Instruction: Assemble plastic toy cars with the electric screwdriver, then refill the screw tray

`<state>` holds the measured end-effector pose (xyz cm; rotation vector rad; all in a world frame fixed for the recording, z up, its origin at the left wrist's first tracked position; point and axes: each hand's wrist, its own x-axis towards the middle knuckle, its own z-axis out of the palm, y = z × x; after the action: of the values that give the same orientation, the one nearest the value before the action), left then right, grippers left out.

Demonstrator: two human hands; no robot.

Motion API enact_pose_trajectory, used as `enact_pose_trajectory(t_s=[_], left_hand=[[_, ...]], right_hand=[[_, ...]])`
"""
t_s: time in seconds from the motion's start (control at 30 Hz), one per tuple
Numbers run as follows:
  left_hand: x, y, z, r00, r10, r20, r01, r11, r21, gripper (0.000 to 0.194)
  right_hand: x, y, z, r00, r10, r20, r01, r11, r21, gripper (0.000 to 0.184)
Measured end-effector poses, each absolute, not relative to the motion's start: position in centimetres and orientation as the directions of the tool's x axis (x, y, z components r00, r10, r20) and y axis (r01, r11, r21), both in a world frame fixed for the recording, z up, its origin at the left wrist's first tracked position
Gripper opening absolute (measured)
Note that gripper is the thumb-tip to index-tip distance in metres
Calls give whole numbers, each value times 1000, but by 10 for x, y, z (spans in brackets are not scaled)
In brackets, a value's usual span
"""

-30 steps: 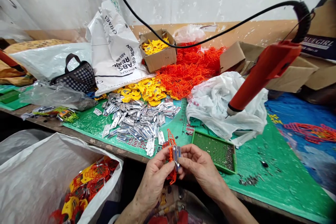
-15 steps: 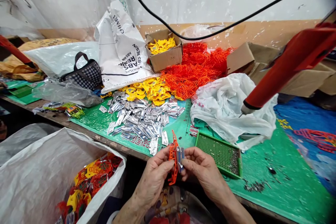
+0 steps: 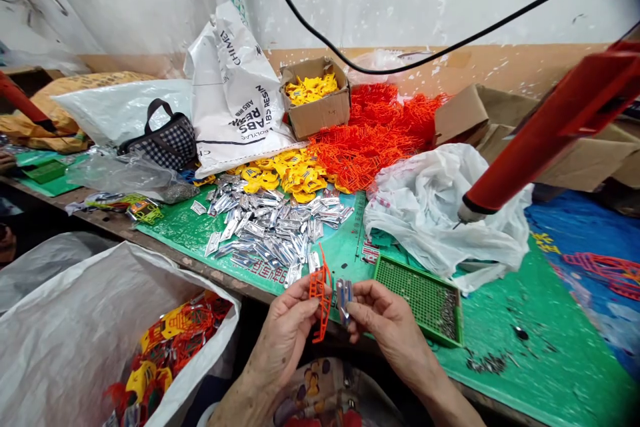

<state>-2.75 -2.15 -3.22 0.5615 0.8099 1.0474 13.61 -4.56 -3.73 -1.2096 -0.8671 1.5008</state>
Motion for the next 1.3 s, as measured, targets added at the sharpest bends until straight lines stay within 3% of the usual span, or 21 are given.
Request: enact_pose_trajectory(t_s=[0.1, 0.2, 0.33, 0.47, 0.6, 0.73, 0.87, 1.1, 1.3], left_hand=[[-36, -16, -30, 175, 934, -312, -547, 356, 757, 29], [-48, -11, -25, 80, 943, -324, -570, 310, 761, 31], [-64, -7, -22, -27, 943, -331, -591, 252, 766, 34], [-74, -6, -24, -58, 941, -333, -600, 234, 765, 35], [-77, -4, -25, -53, 937, -345, -615, 241, 751, 36], [-76, -2, -25, -22, 932, -362, -622, 270, 735, 36], [-73, -2, -27, 28, 936, -350, -617, 292, 731, 31], [-71, -6, -30, 45, 922, -385, -579, 338, 742, 29], [-73, -5, -30, 64, 918, -392, -592, 351, 726, 29]], right_hand=[[144, -44, -40, 35, 985, -171, -2, -171, -985, 28], [153, -39, -40, 4, 998, -66, 341, -63, -938, 23], [156, -27, -33, -107, 993, -56, 723, 39, -689, 22], [148, -13, -22, -160, 972, -170, 907, 77, -414, 24], [143, -3, -12, -159, 945, -285, 977, 108, -185, 25], [148, 16, -8, -135, 956, -261, 989, 114, -97, 21], [151, 55, -13, -146, 977, -156, 987, 134, -88, 29], [128, 112, -32, -334, 936, -114, 941, 324, -98, 36], [127, 131, -39, -422, 901, -98, 885, 387, -258, 26]])
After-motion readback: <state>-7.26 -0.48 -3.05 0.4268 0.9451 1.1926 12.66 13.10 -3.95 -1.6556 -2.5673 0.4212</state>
